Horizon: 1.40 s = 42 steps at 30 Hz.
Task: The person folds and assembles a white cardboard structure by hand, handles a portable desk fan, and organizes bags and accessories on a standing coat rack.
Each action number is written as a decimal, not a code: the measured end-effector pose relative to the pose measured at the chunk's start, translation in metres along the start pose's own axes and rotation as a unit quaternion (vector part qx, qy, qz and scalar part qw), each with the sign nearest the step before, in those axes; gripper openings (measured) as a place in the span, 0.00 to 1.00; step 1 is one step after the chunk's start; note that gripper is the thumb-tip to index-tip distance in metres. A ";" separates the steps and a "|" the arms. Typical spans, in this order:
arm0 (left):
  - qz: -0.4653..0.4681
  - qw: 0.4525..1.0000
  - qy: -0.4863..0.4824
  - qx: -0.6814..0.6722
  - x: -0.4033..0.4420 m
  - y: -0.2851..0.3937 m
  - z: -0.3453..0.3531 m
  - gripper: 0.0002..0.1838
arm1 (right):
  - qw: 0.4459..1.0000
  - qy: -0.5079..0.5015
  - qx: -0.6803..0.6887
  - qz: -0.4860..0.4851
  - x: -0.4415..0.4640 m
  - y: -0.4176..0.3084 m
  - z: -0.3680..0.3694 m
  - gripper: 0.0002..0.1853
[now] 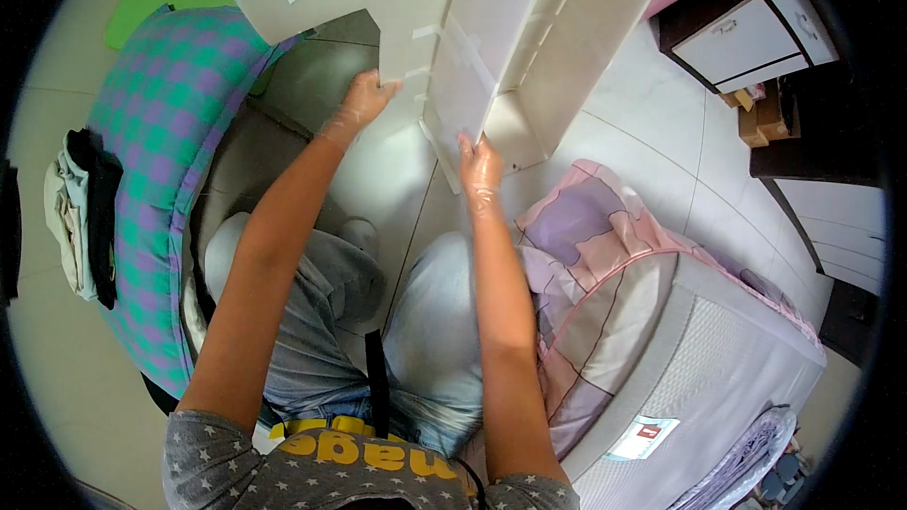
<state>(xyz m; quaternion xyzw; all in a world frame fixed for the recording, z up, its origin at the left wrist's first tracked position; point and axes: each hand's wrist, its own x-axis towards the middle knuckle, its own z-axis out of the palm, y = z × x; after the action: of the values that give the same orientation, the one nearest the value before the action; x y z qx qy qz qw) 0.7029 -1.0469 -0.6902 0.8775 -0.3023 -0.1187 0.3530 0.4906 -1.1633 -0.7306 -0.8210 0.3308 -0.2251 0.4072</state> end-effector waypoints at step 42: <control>-0.156 0.956 -0.220 -0.115 -0.047 -0.163 0.199 0.11 | 0.986 0.021 0.096 0.131 -0.015 0.129 -0.073 0.12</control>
<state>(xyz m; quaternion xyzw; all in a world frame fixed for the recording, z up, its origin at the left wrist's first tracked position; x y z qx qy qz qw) 0.6544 -1.0343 -0.9472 0.8193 -0.2164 -0.3960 0.3537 0.3874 -1.2484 -0.7962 -0.7227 0.4210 -0.2174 0.5032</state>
